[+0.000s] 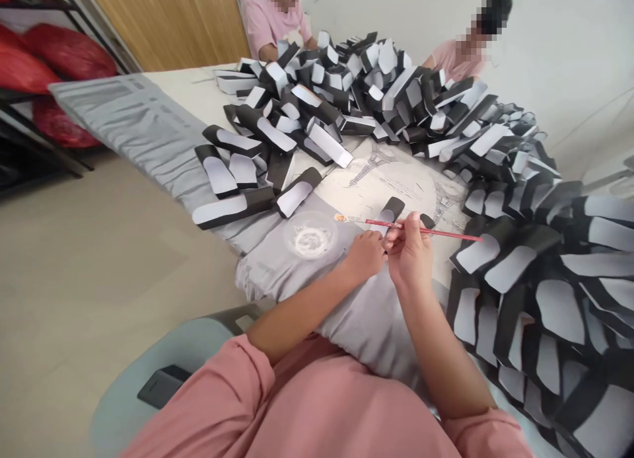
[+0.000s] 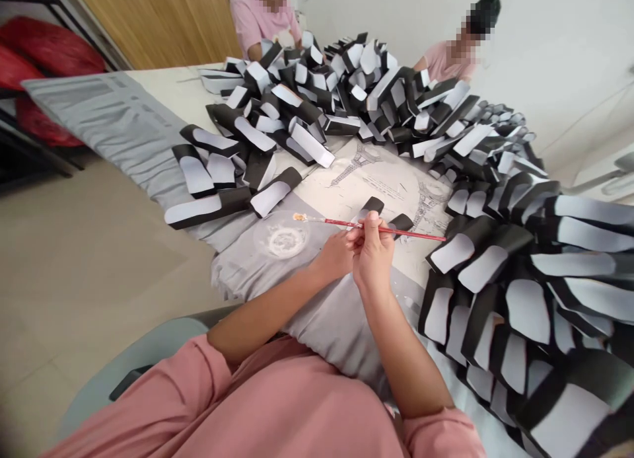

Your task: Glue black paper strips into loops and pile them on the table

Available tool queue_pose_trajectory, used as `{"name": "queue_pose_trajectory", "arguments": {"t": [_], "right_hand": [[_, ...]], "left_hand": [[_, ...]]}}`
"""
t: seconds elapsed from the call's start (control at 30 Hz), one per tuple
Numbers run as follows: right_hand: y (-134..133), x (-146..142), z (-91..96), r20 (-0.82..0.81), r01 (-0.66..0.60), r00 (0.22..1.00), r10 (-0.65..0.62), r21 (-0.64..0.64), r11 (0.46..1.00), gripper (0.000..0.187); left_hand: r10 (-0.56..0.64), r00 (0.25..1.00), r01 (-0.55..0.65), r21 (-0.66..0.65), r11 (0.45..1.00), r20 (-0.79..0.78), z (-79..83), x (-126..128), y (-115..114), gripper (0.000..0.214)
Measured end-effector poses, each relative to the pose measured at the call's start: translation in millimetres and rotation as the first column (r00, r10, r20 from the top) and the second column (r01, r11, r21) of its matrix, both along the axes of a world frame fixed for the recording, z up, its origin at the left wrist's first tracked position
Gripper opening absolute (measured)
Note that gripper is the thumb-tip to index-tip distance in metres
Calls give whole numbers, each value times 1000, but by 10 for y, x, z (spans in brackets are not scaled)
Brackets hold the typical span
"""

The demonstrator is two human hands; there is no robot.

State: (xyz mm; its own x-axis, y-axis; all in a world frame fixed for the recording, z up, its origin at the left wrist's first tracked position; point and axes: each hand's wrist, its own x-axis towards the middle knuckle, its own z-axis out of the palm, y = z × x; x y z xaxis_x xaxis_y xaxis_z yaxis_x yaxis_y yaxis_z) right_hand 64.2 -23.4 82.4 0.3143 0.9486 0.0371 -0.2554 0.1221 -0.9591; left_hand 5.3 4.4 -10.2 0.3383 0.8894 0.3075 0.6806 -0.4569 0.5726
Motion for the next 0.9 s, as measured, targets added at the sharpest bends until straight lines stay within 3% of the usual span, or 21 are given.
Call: {"name": "queue_pose_trajectory", "arguments": {"t": [0.17, 0.27, 0.3, 0.37, 0.43, 0.5, 0.57, 0.7, 0.9], "right_hand": [[-241, 228, 1, 98, 147, 980, -171, 215, 965, 35], [-357, 481, -148, 384, 154, 871, -306, 378, 913, 27], [-381, 580, -227, 517, 119, 786, -339, 413, 903, 27], [-404, 771, -416, 764, -11, 537, -357, 429, 903, 24], [-396, 914, -616, 905, -128, 288, -313, 360, 924, 18], [-366, 983, -793, 961, -175, 118, -251, 268, 947, 13], [-331, 989, -920, 983, -185, 9, -185, 184, 966, 12], [-324, 964, -993, 987, -232, -102, -125, 98, 968, 21], [-452, 1101, -904, 979, -285, -115, -170, 131, 950, 16]], "left_hand": [[-141, 977, 144, 6, 990, -157, 21, -80, -19, 35], [-126, 979, 130, 16, 991, -158, 26, -85, -18, 51], [-114, 982, 118, 22, 993, -150, 19, -86, -16, 50], [-100, 986, 106, 36, 994, -132, -6, -92, -8, 41], [-102, 988, 107, 40, 993, -118, -40, -103, 7, 29], [-111, 988, 115, 32, 993, -110, -75, -114, 25, 21], [-113, 988, 116, 20, 993, -107, -102, -120, 42, 16], [-114, 988, 117, 20, 993, -107, -121, -129, 68, 9], [-107, 987, 109, 6, 994, -117, -116, -153, 96, 21]]}}
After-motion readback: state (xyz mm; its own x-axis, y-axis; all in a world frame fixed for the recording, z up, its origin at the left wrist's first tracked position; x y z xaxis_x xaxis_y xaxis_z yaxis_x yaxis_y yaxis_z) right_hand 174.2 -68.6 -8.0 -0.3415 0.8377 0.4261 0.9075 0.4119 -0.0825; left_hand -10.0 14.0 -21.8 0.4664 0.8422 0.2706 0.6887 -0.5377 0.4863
